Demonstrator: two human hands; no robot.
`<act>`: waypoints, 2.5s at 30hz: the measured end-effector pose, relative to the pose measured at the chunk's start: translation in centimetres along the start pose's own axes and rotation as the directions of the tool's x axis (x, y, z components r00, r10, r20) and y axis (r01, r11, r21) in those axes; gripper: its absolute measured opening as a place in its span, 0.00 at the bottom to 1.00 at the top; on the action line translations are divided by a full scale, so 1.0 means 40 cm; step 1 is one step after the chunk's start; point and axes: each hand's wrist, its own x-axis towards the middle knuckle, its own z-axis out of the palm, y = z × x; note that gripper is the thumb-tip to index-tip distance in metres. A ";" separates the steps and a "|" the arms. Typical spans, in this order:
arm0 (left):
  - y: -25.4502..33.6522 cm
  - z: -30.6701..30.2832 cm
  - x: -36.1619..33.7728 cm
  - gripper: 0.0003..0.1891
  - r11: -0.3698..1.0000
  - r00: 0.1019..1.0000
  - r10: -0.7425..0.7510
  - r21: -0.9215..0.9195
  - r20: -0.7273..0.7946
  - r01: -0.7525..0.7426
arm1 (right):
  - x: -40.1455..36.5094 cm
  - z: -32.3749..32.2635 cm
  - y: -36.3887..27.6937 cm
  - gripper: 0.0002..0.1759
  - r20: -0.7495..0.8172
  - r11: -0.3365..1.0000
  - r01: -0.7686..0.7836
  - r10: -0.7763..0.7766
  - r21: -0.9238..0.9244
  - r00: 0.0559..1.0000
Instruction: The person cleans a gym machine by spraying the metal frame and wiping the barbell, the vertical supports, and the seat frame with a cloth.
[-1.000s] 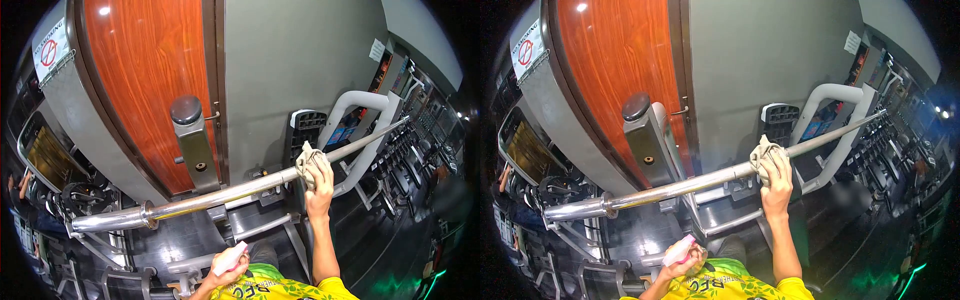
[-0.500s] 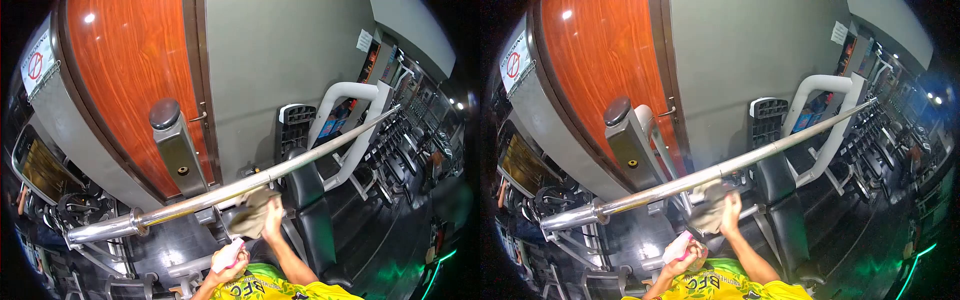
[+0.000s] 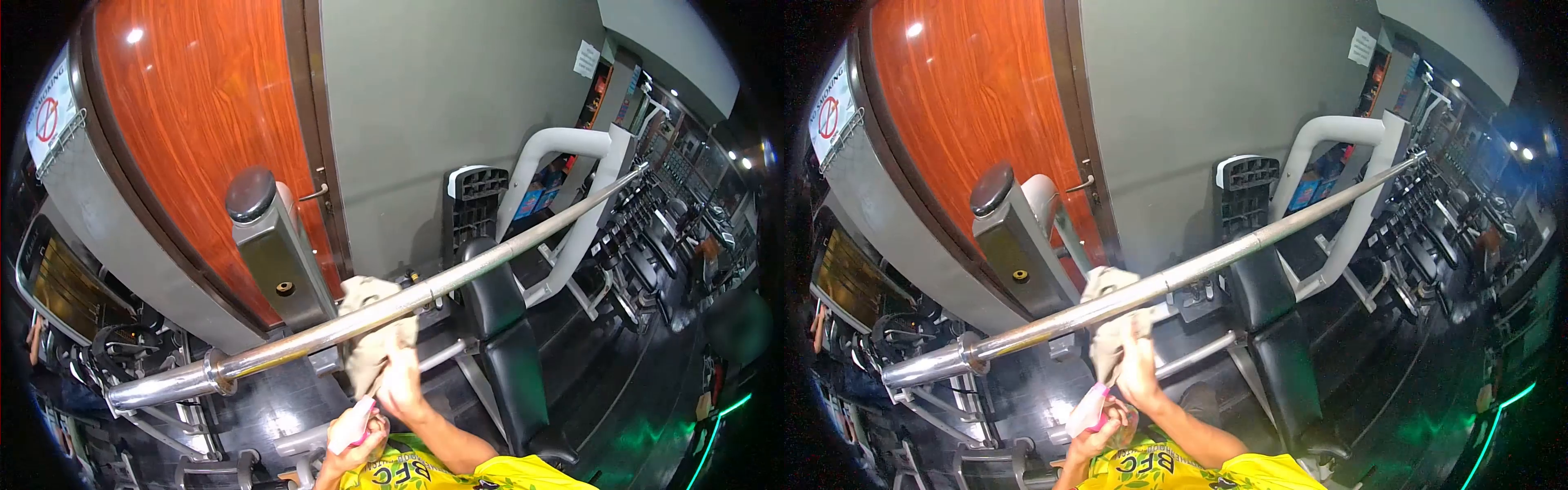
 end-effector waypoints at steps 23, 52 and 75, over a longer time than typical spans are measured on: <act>0.038 -0.028 -0.012 0.17 0.992 0.997 0.043 -0.116 -0.067 -0.051 | 0.053 0.012 -0.278 0.28 0.846 -0.488 0.691 -0.299 -0.533 0.442; 0.056 0.035 0.023 0.22 0.953 0.992 0.080 -0.301 0.096 -0.048 | 0.003 0.058 -0.395 0.14 0.498 0.198 0.499 -0.060 -0.844 0.865; 0.067 0.047 0.010 0.26 0.969 0.990 0.142 -0.206 0.026 -0.134 | 0.129 0.071 -0.415 0.32 0.896 -0.554 0.806 0.222 -0.209 0.385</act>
